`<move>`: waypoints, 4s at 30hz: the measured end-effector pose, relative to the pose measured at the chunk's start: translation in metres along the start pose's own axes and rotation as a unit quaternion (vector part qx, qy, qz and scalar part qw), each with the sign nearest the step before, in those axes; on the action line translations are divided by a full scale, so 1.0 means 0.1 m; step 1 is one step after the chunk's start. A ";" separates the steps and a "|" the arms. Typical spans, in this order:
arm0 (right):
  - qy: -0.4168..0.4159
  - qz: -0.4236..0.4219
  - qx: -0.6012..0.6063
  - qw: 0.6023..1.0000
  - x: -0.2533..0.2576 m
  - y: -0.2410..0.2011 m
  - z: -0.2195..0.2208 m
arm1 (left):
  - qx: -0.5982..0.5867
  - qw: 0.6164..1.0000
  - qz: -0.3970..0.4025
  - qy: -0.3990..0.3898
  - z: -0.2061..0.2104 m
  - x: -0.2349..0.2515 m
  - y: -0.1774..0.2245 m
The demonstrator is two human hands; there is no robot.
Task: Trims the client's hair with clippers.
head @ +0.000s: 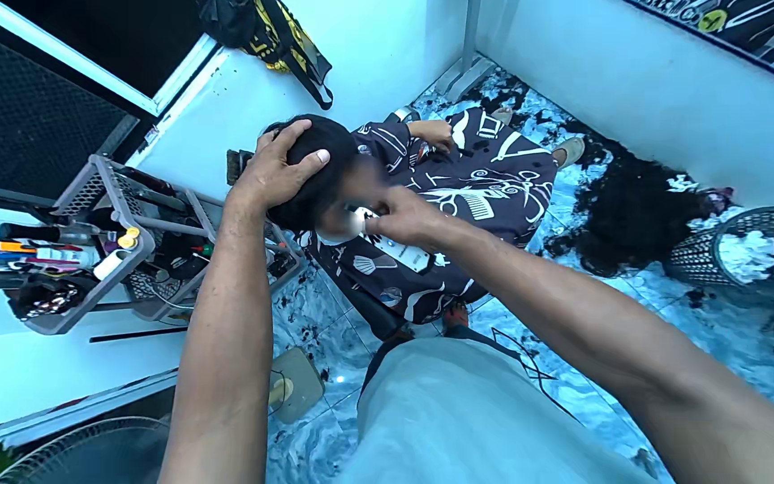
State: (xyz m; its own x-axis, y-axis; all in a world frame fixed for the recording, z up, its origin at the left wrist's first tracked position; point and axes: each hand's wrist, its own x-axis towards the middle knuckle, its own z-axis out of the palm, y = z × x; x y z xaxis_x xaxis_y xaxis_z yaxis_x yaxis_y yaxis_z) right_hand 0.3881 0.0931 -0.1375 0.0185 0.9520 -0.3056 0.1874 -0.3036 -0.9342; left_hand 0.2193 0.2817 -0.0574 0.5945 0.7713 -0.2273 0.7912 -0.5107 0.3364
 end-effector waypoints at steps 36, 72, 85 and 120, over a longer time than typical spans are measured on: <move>-0.066 0.076 0.236 0.967 0.18 -0.05 0.18 | -0.026 0.999 0.022 -0.014 0.00 0.15 0.03; -0.055 0.088 0.207 0.973 0.14 -0.16 0.19 | -0.001 1.000 -0.003 -0.014 0.01 0.17 0.01; -0.076 0.069 0.218 0.971 0.18 -0.20 0.19 | -0.014 1.000 -0.004 -0.015 -0.01 0.16 -0.03; 0.051 0.052 0.085 0.994 0.23 -0.01 0.01 | -0.011 1.000 0.010 -0.002 -0.01 0.20 -0.09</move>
State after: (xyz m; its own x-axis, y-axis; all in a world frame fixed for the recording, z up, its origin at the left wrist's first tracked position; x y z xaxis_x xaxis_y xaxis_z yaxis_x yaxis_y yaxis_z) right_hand 0.3873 0.1149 -0.1436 0.1295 0.9116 -0.3902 0.0112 -0.3948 -0.9187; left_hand 0.2240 0.3020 -0.0637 0.6108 0.7596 -0.2234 0.7759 -0.5180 0.3602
